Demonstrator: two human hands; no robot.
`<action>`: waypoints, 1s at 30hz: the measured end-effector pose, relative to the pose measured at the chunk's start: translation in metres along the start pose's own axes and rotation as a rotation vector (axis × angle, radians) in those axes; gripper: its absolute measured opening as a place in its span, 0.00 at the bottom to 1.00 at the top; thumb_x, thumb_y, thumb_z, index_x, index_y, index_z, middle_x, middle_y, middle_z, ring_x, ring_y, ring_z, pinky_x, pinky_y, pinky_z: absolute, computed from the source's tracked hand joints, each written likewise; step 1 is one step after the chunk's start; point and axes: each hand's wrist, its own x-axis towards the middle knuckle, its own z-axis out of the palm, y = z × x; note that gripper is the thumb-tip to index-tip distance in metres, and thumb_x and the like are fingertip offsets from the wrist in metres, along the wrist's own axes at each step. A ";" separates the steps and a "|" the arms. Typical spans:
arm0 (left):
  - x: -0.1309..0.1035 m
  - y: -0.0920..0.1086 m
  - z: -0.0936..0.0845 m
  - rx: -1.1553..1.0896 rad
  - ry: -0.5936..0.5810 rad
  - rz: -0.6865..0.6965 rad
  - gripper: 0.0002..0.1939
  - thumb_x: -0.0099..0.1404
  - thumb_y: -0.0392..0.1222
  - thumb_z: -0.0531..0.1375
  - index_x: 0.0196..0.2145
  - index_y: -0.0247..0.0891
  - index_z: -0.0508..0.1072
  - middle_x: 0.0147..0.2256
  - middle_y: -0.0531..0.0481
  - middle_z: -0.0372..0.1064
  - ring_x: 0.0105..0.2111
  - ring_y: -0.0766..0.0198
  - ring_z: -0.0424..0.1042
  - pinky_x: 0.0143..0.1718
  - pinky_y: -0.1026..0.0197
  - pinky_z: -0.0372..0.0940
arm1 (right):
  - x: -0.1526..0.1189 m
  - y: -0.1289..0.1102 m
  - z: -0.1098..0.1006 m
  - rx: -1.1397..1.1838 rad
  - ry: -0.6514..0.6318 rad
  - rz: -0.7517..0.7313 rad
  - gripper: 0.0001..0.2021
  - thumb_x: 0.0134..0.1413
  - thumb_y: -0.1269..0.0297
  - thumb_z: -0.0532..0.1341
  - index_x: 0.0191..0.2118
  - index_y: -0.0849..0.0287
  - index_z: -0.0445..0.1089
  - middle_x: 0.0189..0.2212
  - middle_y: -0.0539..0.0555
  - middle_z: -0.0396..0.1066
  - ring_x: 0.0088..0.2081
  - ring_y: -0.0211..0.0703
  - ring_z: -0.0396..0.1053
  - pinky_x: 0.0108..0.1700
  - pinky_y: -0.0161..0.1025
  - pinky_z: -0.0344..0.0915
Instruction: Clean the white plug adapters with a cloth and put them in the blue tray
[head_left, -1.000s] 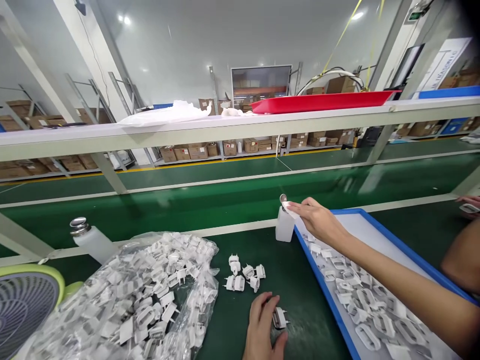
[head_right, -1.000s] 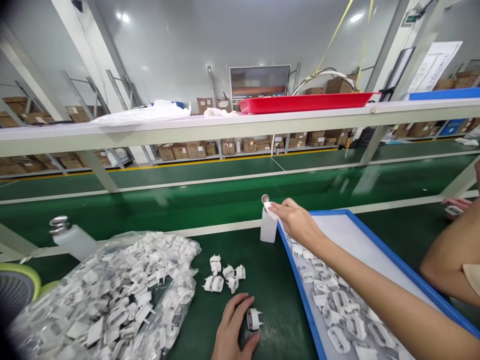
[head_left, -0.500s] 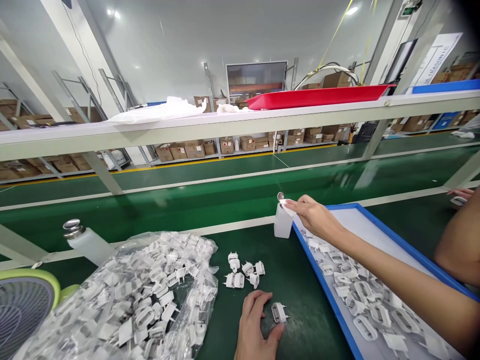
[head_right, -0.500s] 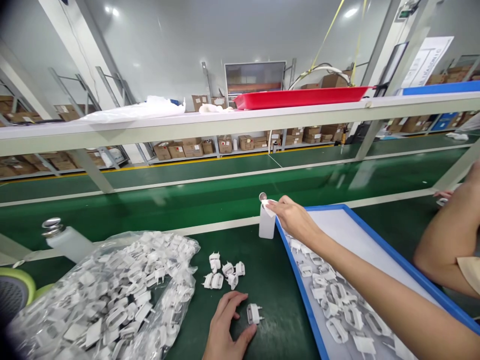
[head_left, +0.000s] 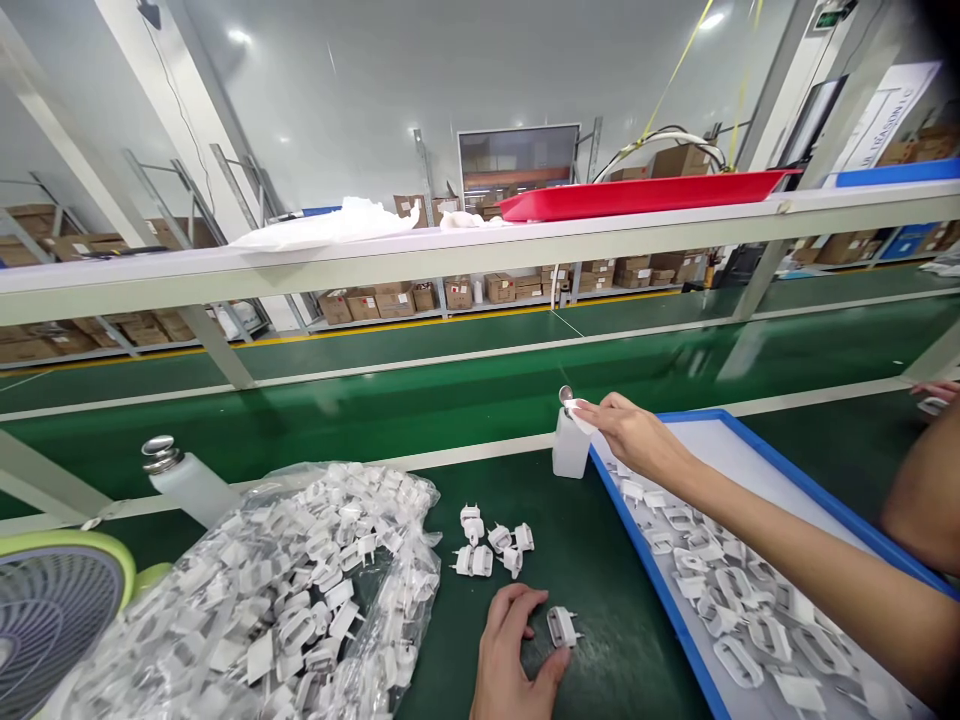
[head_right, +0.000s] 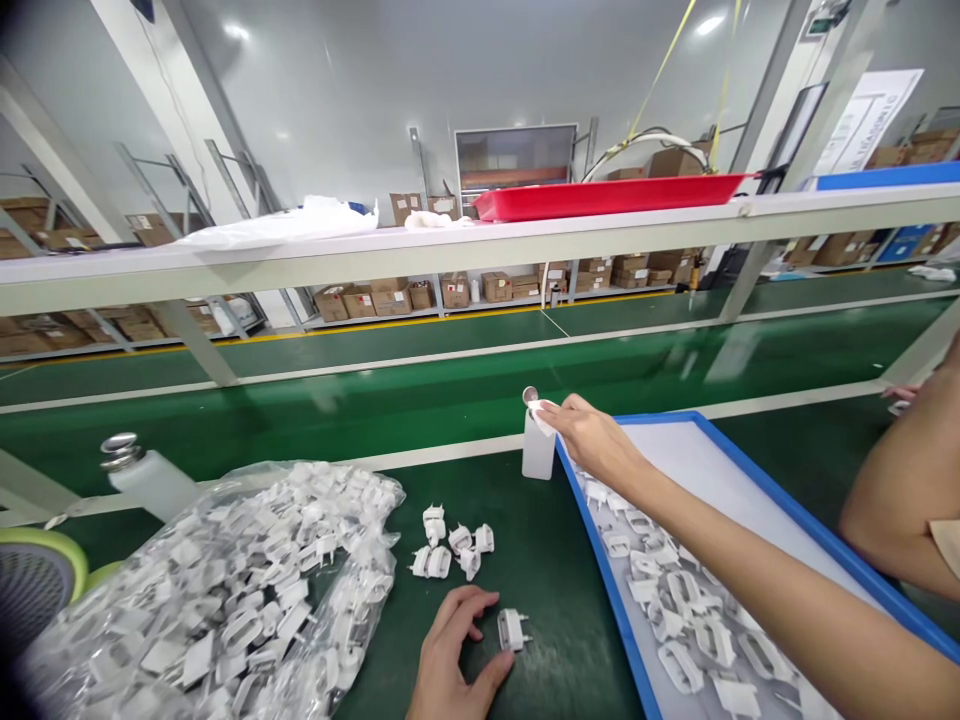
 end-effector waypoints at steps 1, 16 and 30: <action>0.000 0.000 0.000 -0.002 -0.003 0.000 0.22 0.57 0.40 0.63 0.51 0.42 0.78 0.52 0.39 0.71 0.38 0.54 0.73 0.42 0.56 0.72 | 0.000 0.000 0.000 0.028 0.001 0.010 0.21 0.64 0.79 0.55 0.58 0.56 0.72 0.50 0.57 0.74 0.43 0.43 0.72 0.40 0.40 0.71; 0.002 -0.005 0.000 0.007 0.037 0.054 0.19 0.59 0.42 0.65 0.50 0.42 0.79 0.50 0.40 0.74 0.36 0.55 0.74 0.42 0.54 0.74 | -0.067 -0.117 -0.028 1.194 0.020 0.824 0.19 0.61 0.46 0.62 0.40 0.58 0.79 0.32 0.57 0.72 0.29 0.43 0.65 0.26 0.38 0.64; 0.002 0.025 -0.008 0.136 -0.131 0.017 0.17 0.70 0.40 0.61 0.55 0.44 0.76 0.54 0.39 0.73 0.54 0.49 0.72 0.54 0.48 0.71 | -0.181 -0.174 0.036 1.273 0.186 1.240 0.18 0.60 0.45 0.64 0.40 0.56 0.78 0.27 0.52 0.70 0.33 0.47 0.69 0.35 0.39 0.70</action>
